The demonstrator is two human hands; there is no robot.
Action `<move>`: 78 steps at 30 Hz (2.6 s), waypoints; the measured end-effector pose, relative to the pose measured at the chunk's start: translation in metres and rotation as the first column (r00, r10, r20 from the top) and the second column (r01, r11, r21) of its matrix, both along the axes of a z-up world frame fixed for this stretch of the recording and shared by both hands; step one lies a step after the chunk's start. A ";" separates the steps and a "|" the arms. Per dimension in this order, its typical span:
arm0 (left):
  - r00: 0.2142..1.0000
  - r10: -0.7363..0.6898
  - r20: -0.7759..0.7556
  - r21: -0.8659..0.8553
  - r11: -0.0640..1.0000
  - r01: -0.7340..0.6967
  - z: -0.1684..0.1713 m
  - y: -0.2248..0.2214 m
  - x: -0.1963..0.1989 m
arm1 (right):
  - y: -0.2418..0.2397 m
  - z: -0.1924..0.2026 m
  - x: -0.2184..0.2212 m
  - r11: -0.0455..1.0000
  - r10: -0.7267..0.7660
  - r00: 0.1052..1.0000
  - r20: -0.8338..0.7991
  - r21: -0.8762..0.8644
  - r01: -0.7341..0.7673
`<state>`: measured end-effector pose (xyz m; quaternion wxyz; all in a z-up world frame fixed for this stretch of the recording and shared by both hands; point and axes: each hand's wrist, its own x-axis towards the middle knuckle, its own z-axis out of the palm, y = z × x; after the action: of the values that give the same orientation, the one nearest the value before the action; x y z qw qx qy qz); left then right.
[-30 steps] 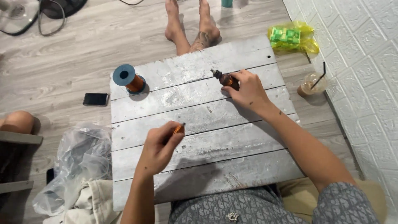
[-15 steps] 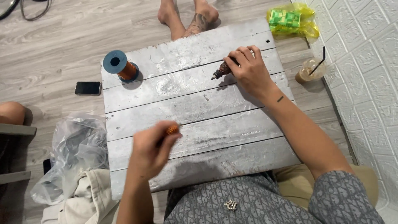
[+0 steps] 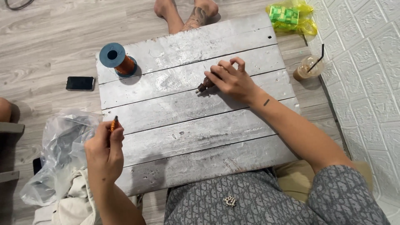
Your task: Manually winding thin copper wire onto a motor armature using a small guiding tool.
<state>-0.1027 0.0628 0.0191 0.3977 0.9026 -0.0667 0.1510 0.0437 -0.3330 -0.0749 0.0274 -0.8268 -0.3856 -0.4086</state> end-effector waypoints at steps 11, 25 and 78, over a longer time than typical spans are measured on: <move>0.999 -0.043 -0.021 -0.002 0.999 0.043 0.032 -0.020 -0.006 | 0.006 0.001 -0.005 0.990 -0.065 0.993 -0.102 -0.130 0.052; 0.993 0.119 0.026 0.122 0.985 -0.121 -0.010 0.052 0.088 | -0.018 -0.040 0.021 0.852 0.273 0.951 -0.147 0.497 -0.168; 0.990 0.124 -0.071 0.111 0.987 -0.115 -0.024 0.084 0.083 | -0.039 0.028 -0.001 0.713 0.495 0.448 -0.744 0.643 0.280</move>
<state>-0.0193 0.1472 -0.0045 0.3416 0.9300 -0.0050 0.1357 0.0424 -0.3716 -0.0470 0.5580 -0.8082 -0.1866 -0.0240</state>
